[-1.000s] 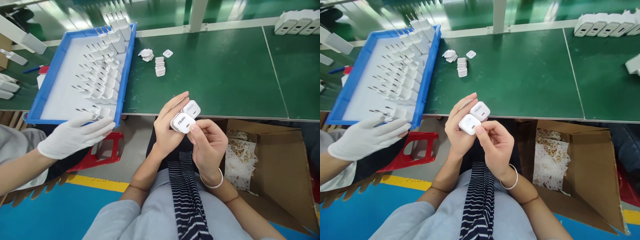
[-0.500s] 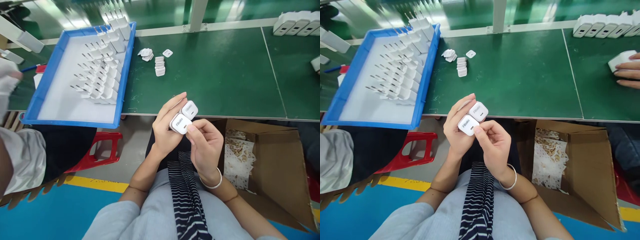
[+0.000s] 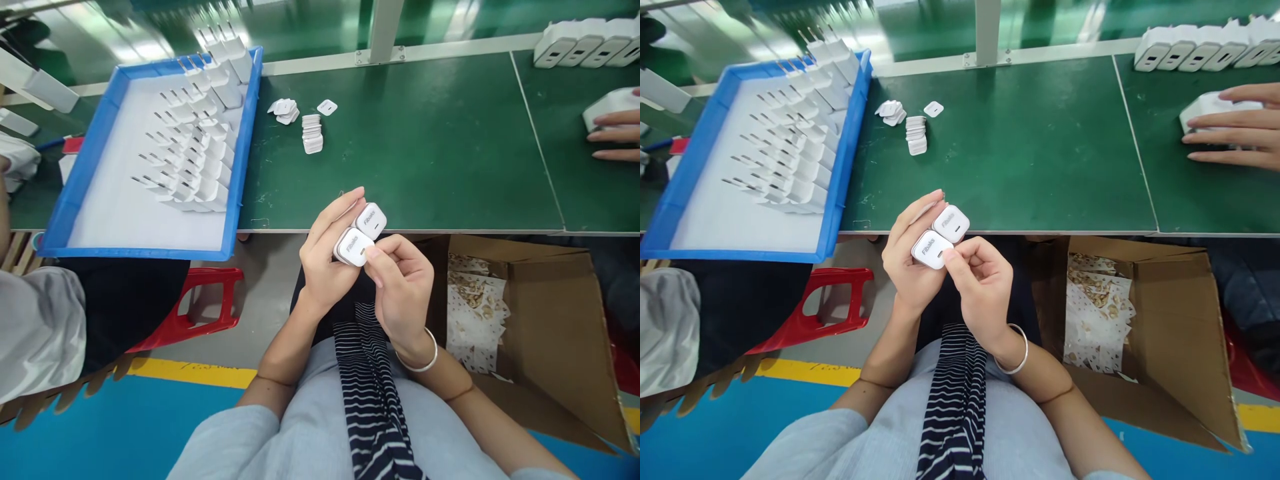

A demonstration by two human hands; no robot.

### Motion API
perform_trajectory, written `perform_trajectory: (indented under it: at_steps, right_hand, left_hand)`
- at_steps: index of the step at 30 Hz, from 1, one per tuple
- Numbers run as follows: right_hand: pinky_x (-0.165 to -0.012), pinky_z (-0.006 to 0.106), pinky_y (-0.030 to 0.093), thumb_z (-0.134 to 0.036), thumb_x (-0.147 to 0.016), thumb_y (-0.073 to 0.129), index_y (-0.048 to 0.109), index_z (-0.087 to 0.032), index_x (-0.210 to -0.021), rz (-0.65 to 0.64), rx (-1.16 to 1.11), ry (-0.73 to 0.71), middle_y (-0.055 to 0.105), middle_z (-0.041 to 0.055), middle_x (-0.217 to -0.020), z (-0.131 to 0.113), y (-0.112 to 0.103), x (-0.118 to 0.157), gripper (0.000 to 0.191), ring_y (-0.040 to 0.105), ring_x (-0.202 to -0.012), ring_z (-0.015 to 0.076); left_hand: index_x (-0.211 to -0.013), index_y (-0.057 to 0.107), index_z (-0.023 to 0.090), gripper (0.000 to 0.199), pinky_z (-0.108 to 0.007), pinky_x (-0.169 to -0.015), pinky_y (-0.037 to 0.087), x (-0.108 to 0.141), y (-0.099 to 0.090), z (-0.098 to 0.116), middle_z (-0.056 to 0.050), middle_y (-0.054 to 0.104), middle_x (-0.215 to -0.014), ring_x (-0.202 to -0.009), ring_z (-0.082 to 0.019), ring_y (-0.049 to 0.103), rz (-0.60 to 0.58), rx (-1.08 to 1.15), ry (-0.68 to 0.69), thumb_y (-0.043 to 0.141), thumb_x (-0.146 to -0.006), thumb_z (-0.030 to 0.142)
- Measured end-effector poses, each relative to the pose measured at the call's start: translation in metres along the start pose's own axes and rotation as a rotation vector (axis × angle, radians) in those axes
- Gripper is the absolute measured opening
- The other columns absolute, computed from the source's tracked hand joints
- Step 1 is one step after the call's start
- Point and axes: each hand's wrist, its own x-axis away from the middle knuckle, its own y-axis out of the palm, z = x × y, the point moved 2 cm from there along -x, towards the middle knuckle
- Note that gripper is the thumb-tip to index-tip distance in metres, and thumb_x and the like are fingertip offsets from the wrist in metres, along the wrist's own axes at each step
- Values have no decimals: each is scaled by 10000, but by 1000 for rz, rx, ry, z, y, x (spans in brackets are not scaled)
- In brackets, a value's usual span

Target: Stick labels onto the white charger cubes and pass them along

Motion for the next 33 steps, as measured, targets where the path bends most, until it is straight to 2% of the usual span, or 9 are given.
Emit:
perform_trajectory:
  at_steps: [10, 16, 20, 26, 29, 33]
  right_hand:
    - [-488, 197, 356, -209, -875, 715, 592, -192, -683, -8, 35, 5, 467, -69, -595, -1, 2, -2, 228, 379, -511, 63]
    - [-485, 199, 322, -191, -895, 669, 513, -190, -644, -154, 62, 84, 431, -79, -579, -5, 2, -8, 296, 340, -504, 53]
    - [-493, 204, 325, -182, -913, 673, 546, -186, -665, -216, 74, 80, 454, -77, -570, -8, -2, -10, 279, 370, -505, 53]
    - [-527, 224, 380, -208, -913, 694, 606, -189, -693, -405, 59, 77, 537, -55, -583, -9, -5, -10, 238, 469, -534, 74]
    - [-521, 237, 375, -262, -890, 724, 597, -188, -644, -375, 140, 74, 542, -50, -557, -7, -2, -9, 286, 469, -523, 82]
    - [-462, 244, 279, -304, -820, 791, 504, -184, -491, -229, 269, 57, 476, -54, -456, -6, 1, -7, 453, 382, -447, 63]
  left_hand:
    - [-1307, 659, 240, 356, -393, -1044, 584, -3, -1, -1, -50, 693, -1336, -1216, -216, 675, 8, -50, 46, 626, -957, 185]
    - [-1288, 674, 243, 353, -393, -1037, 586, -3, -1, -3, -47, 696, -1325, -1201, -216, 681, 15, -6, 28, 658, -940, 185]
    - [-1278, 683, 275, 325, -423, -1015, 605, -3, 0, -6, -38, 690, -1334, -1213, -230, 677, -4, 100, -52, 661, -954, 262]
    - [-1232, 702, 302, 360, -472, -1021, 612, -2, 1, -15, -28, 678, -1348, -1232, -251, 672, -43, 252, -248, 777, -880, 319]
    - [-1240, 696, 300, 376, -470, -989, 627, 0, 0, -16, -36, 683, -1339, -1214, -258, 683, -47, 232, -240, 782, -875, 328]
    - [-1276, 682, 314, 341, -429, -951, 640, 0, -6, -11, -27, 706, -1314, -1160, -237, 715, -53, 136, -58, 687, -941, 251]
